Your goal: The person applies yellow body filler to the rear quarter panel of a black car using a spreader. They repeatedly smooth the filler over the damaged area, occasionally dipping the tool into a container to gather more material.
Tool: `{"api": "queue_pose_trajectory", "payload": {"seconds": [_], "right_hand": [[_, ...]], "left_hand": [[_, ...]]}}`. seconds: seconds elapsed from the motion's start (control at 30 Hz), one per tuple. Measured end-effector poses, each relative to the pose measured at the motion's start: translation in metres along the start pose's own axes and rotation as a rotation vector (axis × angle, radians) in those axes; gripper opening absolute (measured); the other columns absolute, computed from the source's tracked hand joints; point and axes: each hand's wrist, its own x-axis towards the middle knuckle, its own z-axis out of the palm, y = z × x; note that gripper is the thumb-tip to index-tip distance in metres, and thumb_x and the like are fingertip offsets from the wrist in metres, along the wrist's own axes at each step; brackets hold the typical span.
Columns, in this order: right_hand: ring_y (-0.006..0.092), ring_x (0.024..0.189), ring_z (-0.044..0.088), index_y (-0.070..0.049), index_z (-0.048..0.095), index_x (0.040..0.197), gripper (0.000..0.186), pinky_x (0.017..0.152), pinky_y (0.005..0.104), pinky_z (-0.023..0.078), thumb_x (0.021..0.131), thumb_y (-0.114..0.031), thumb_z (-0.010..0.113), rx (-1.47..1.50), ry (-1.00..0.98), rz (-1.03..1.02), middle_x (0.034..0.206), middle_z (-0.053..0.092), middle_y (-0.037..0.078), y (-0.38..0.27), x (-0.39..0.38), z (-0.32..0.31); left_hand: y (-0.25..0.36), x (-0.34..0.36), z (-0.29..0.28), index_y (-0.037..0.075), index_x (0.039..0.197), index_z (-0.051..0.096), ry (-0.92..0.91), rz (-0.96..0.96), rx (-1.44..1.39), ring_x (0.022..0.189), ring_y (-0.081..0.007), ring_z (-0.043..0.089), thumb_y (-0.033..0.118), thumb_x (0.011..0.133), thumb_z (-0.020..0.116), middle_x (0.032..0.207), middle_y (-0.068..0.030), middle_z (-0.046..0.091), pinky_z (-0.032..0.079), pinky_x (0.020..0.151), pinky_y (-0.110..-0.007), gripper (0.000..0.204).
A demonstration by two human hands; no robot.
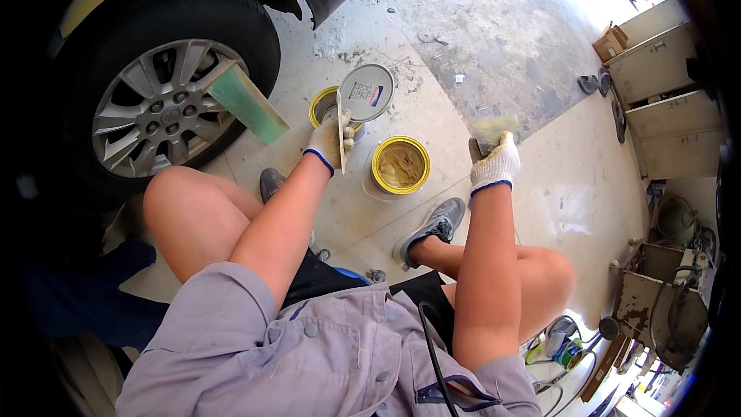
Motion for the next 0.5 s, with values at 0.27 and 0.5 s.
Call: {"api": "queue_pose_trajectory", "payload": {"seconds": [0.27, 0.5], "right_hand": [[0.025, 0.083, 0.073, -0.002, 0.061, 0.121, 0.027, 0.067, 0.041, 0.065, 0.097, -0.013, 0.065, -0.646, -0.282, 0.007, 0.104, 0.069, 0.013, 0.03, 0.003, -0.008], [0.0264, 0.09, 0.072, 0.0, 0.061, 0.124, 0.03, 0.076, 0.0423, 0.064, 0.099, -0.017, 0.063, -0.716, -0.311, 0.156, 0.109, 0.069, 0.013, 0.064, 0.035, -0.041]], "left_hand": [[-0.054, 0.009, -0.013, 0.018, 0.114, 0.055, -0.172, -0.091, -0.144, 0.062, -0.0057, 0.05, 0.022, 0.105, 0.064, 0.084, 0.0054, 0.049, 0.038, 0.044, -0.019, 0.014], [-0.049, 0.04, -0.017, 0.013, 0.111, 0.059, -0.233, -0.206, 0.271, 0.056, -0.0063, 0.039, 0.067, 0.107, 0.033, 0.082, 0.0056, 0.053, 0.028, 0.044, -0.02, 0.06]]}}
